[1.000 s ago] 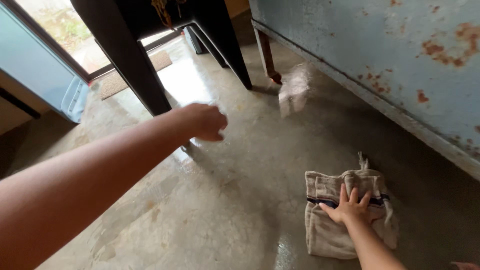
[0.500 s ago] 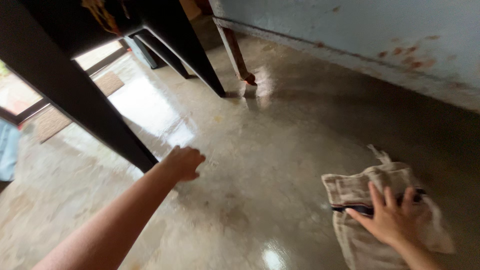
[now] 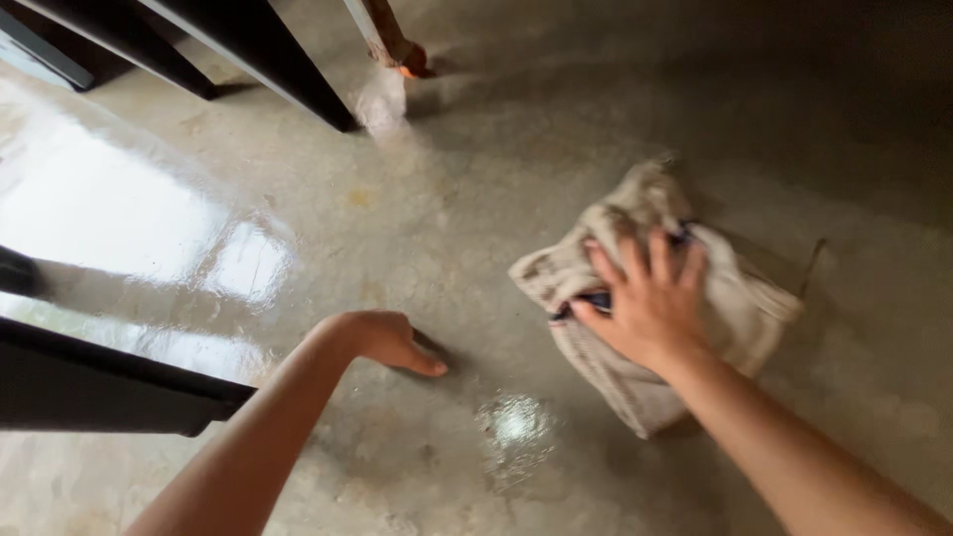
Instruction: The person wrings out a cloth in a bucket of water and then uses it to wipe the concrete floor. They move a plastic chair to access the area underneath it and continue wiping the floor around the chair legs and along the wall.
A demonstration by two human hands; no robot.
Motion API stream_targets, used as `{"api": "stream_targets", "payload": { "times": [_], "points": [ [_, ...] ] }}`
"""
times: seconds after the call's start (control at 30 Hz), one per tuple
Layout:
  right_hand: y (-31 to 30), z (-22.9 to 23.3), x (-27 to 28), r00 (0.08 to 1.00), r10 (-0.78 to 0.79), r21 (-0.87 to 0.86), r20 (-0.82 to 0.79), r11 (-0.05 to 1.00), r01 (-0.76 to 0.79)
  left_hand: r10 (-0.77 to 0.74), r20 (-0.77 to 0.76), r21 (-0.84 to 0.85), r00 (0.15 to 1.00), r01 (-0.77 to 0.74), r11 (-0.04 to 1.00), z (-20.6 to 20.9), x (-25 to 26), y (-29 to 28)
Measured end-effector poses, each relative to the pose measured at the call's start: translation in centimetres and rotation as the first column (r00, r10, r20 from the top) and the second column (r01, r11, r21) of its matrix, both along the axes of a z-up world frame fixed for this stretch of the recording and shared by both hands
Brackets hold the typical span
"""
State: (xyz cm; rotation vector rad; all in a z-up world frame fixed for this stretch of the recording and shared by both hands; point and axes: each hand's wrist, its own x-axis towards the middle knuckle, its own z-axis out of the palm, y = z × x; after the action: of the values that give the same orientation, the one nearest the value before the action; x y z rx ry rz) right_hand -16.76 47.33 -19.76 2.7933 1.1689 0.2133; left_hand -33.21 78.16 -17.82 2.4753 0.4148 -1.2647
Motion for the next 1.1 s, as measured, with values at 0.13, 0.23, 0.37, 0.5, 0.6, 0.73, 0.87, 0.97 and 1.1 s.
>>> {"api": "stream_targets", "payload": {
  "times": [0.13,0.23,0.37,0.5,0.6,0.73,0.87,0.97,1.1],
  "points": [
    [8.7,0.9,-5.7,0.966,0.141,0.01,-0.219,0.99,-0.142,0.232,0.116,0.206,0.966,-0.252,0.945,1.3,-0.1,-3.0],
    [12.1,-1.2,-11.9,0.893,0.379,0.101,-0.245,0.926,-0.365,0.085,0.327,0.44,0.941,-0.231,0.868,2.8,-0.1,-4.6],
    [11.3,-4.6,-21.8,0.684,0.705,0.372,-0.188,0.696,-0.614,-0.201,0.468,0.348,0.86,0.029,0.937,2.6,3.9,-6.3],
    [2.9,-5.8,-25.7,0.582,0.809,0.168,0.083,0.564,-0.808,-0.012,0.132,0.063,0.991,0.004,0.998,-1.0,6.3,-5.2],
    [-2.2,-2.8,-23.3,0.552,0.772,0.362,-0.316,0.636,-0.682,-0.018,0.141,-0.066,0.99,0.027,0.997,-2.8,6.5,-1.9],
    [-9.8,2.8,-15.5,0.759,0.182,0.168,-0.626,0.981,-0.097,0.049,0.2,0.099,0.979,-0.07,0.993,-2.1,3.4,-4.7],
    [-24.2,0.6,-13.4,0.871,-0.468,0.184,-0.15,0.852,0.49,0.103,0.247,0.137,0.963,-0.14,0.981,0.8,-1.3,-7.6],
    [-37.7,-5.2,-14.9,0.728,-0.682,0.148,0.069,0.729,0.669,-0.051,0.263,0.227,0.964,-0.011,0.974,1.1,-2.9,-8.3],
    [-47.2,-8.7,-19.1,0.616,-0.782,0.316,-0.088,0.565,0.762,-0.134,0.305,0.172,0.943,0.084,0.982,2.0,-5.1,-10.8]
  ]
}}
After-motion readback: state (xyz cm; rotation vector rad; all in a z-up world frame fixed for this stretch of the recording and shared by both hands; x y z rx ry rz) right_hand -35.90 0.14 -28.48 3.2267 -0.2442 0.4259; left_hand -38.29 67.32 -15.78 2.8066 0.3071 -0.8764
